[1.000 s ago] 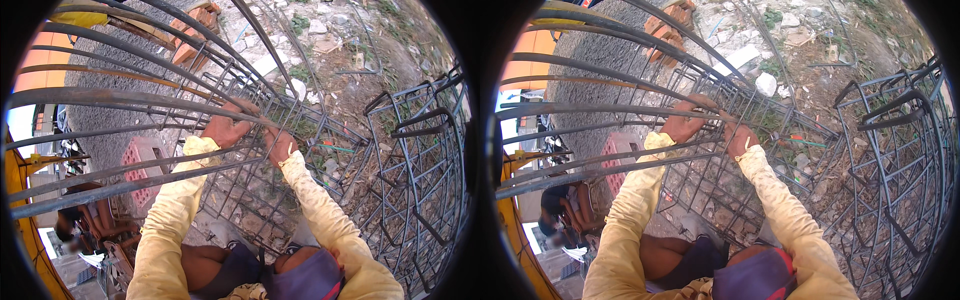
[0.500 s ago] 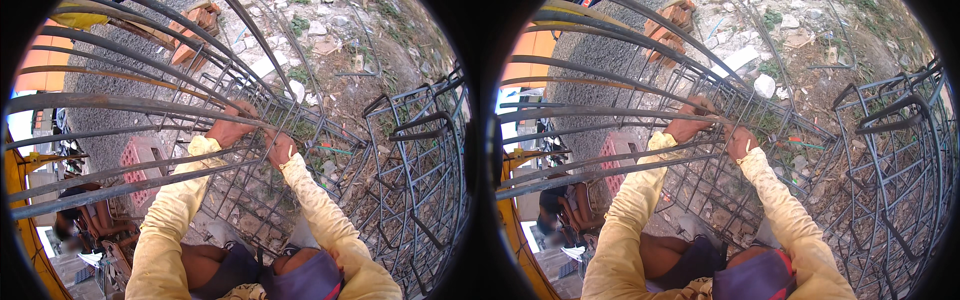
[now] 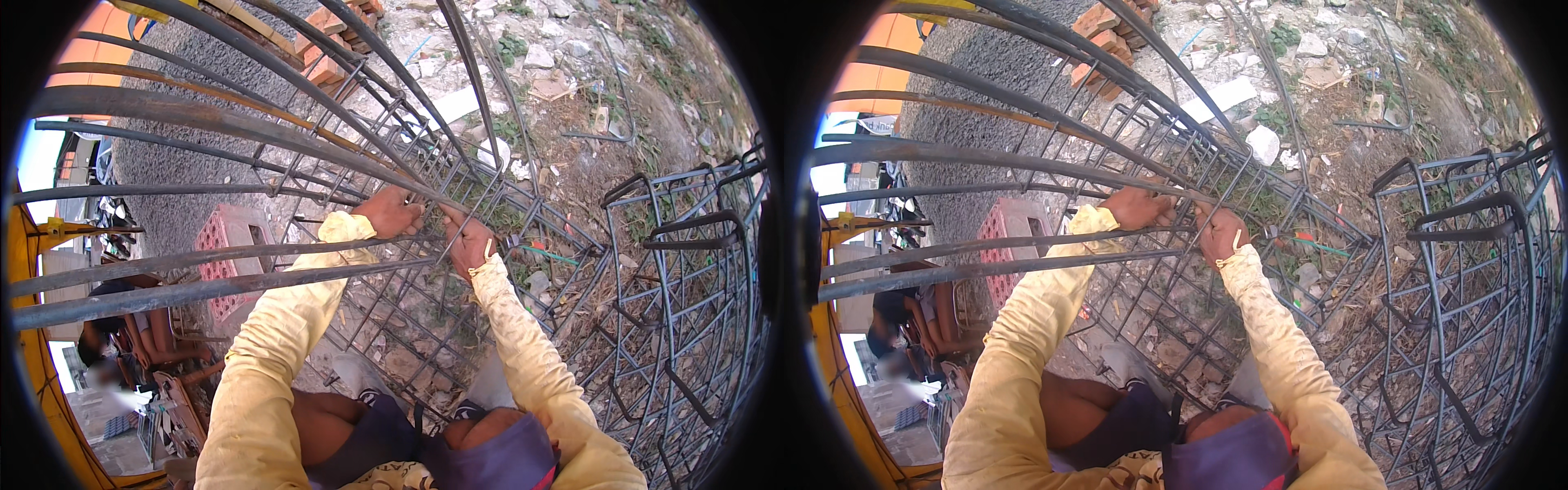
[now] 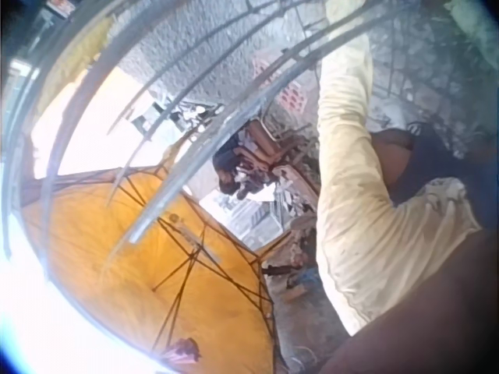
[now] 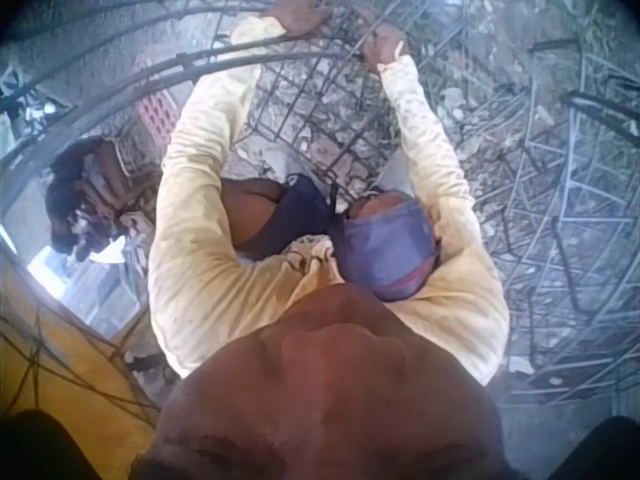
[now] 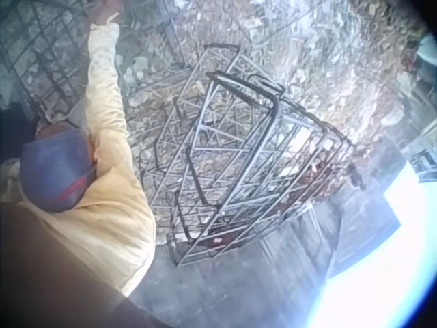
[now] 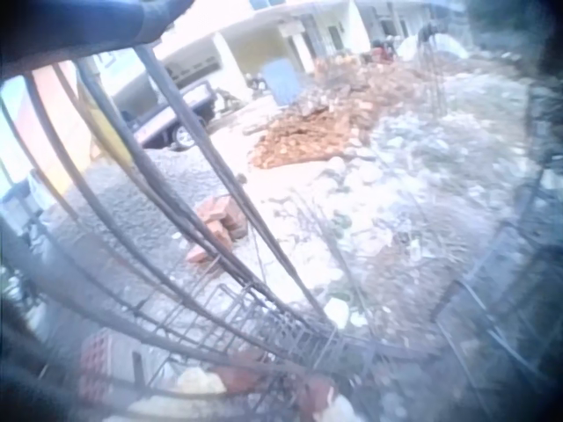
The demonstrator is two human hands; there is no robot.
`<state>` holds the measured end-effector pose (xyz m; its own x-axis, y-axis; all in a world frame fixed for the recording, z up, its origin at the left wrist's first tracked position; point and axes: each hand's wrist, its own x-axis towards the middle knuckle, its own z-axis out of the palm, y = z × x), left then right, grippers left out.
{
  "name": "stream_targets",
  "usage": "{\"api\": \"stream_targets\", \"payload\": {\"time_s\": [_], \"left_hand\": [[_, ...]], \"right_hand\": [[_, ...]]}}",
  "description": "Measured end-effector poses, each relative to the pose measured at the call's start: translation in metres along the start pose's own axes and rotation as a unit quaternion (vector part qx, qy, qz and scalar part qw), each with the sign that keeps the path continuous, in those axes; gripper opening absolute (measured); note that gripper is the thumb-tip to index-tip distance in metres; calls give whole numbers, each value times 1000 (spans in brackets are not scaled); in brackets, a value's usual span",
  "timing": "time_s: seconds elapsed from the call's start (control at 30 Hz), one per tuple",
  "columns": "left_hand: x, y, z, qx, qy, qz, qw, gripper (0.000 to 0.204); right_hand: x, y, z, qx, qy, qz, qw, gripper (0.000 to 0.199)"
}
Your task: The person uses pliers to twist wire ties around intersecting metal rods, securing a grid-like metal frame. The hands repeatedly wrap and twist wires at multiple joints to hold the structure together.
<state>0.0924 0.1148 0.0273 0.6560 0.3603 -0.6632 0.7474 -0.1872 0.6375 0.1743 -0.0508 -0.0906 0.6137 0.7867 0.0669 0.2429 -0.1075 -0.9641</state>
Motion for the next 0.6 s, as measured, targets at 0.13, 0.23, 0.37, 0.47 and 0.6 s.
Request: {"api": "stream_targets", "payload": {"time_s": [0.13, 0.23, 0.37, 0.47, 0.6], "left_hand": [[1, -4, 2, -35, 4, -51, 998, 22], [5, -15, 6, -173, 19, -66, 983, 20], [-1, -20, 2, -322, 21, -51, 945, 17], [-4, -27, -13, -434, 3, -45, 900, 16], [-8, -7, -16, -449, 32, -22, 893, 26]], "right_hand": [[-1, -1, 2, 0, 1, -3, 1000, 31], [0, -1, 2, 2, 8, -7, 1000, 30], [0, -3, -4, -28, -33, 36, 998, 32], [0, -6, 0, -4, -46, 62, 997, 33], [1, -1, 0, 1, -43, 57, 997, 33]]}}
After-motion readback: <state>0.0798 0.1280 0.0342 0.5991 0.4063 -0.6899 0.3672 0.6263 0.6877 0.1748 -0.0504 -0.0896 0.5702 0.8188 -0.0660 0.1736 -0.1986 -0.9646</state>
